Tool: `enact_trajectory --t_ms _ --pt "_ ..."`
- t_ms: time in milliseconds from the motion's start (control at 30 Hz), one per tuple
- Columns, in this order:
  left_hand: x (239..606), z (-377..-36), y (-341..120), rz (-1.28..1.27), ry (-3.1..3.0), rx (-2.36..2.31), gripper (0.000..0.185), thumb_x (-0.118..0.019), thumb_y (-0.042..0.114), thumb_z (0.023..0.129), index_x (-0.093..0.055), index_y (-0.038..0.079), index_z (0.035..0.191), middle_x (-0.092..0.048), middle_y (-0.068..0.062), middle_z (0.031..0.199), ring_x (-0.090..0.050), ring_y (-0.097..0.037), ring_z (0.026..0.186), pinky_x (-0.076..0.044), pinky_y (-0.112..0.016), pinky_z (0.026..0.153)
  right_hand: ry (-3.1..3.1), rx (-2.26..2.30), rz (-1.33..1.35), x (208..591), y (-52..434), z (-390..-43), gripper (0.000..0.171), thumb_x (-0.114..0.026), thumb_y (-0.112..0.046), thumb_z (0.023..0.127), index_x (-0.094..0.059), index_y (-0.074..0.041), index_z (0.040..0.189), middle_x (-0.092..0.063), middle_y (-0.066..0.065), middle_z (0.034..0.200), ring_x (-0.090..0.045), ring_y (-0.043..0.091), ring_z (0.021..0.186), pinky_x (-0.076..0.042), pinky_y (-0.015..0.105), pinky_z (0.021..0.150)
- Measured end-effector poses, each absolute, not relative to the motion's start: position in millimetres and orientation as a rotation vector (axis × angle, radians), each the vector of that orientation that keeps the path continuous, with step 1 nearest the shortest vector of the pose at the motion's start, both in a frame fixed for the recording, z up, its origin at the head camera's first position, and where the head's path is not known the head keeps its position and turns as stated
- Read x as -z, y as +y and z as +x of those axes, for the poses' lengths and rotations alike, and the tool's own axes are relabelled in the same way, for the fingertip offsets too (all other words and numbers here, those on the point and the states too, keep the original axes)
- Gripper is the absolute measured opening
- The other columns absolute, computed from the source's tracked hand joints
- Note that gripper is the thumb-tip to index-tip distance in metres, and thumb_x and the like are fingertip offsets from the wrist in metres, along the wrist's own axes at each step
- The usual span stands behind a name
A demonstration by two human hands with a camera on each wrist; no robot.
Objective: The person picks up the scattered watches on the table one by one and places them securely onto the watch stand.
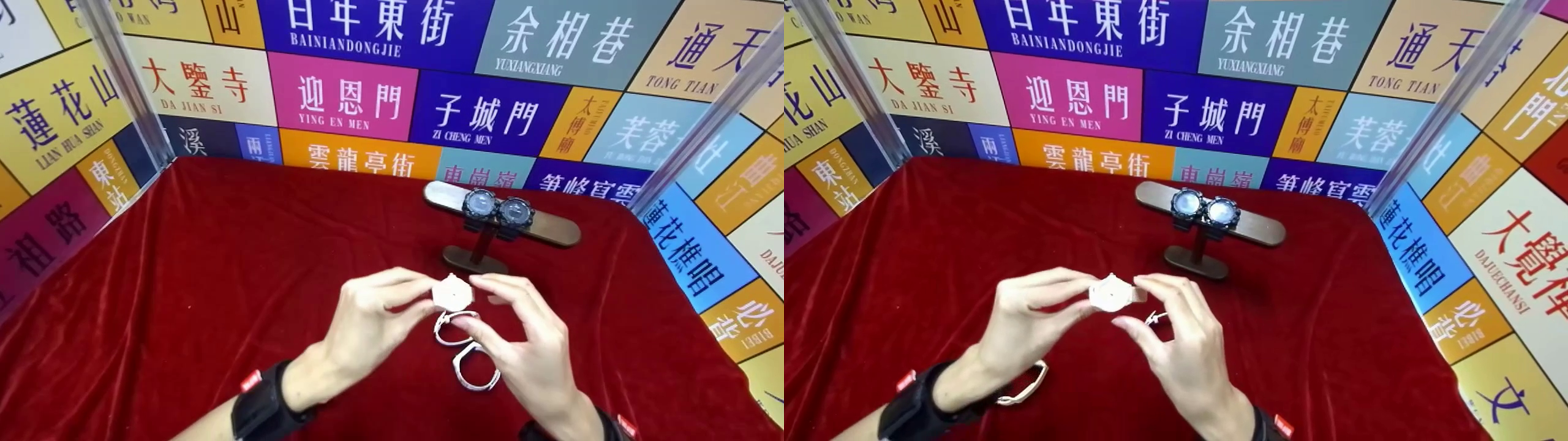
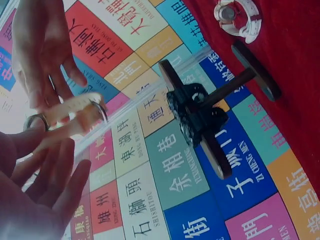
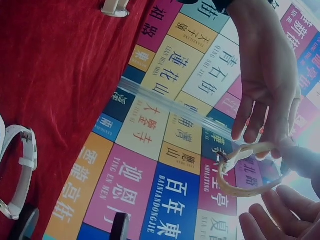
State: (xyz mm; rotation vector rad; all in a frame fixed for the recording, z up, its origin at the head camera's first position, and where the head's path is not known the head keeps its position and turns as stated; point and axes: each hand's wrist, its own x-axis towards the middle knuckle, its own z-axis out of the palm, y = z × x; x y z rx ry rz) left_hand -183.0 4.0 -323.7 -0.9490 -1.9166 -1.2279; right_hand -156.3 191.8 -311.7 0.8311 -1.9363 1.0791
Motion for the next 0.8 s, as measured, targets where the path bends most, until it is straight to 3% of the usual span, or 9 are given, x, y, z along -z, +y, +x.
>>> enact_trajectory --t_ms 433,600,800 --pt "291.3 -215.5 -14.9 -1.465 -2.079 1.442 0.022 -0.069 0.021 0.080 -0.073 0.009 0.097 -0.071 -0.002 0.090 -0.064 -0.004 0.082 -0.054 -0.019 0.068 -1.880 -1.082 0.908 292.8 183.4 -140.5 0.050 -0.083 -0.003 0.059 -0.064 0.009 0.103 -0.065 0.020 0.097 -0.061 0.020 0.092 -0.048 0.018 0.084" --pt "281.0 -219.4 -15.6 -1.539 -2.161 1.385 0.021 -0.068 0.020 0.081 -0.073 0.010 0.098 -0.071 -0.001 0.091 -0.064 -0.005 0.084 -0.054 -0.017 0.071 -1.889 -1.028 0.835 292.5 180.9 -138.2 0.048 -0.084 0.001 0.056 -0.067 0.005 0.101 -0.068 0.016 0.095 -0.063 0.020 0.090 -0.048 0.017 0.084" --pt "283.5 -223.8 -9.7 -1.549 -2.178 1.324 0.020 -0.069 0.017 0.081 -0.073 0.011 0.099 -0.071 -0.001 0.091 -0.063 -0.004 0.085 -0.052 -0.013 0.074 -1.892 -0.920 0.724 308.5 186.3 -145.1 0.042 -0.085 -0.002 0.055 -0.072 -0.003 0.095 -0.072 0.009 0.088 -0.065 0.014 0.078 -0.049 0.013 0.074"
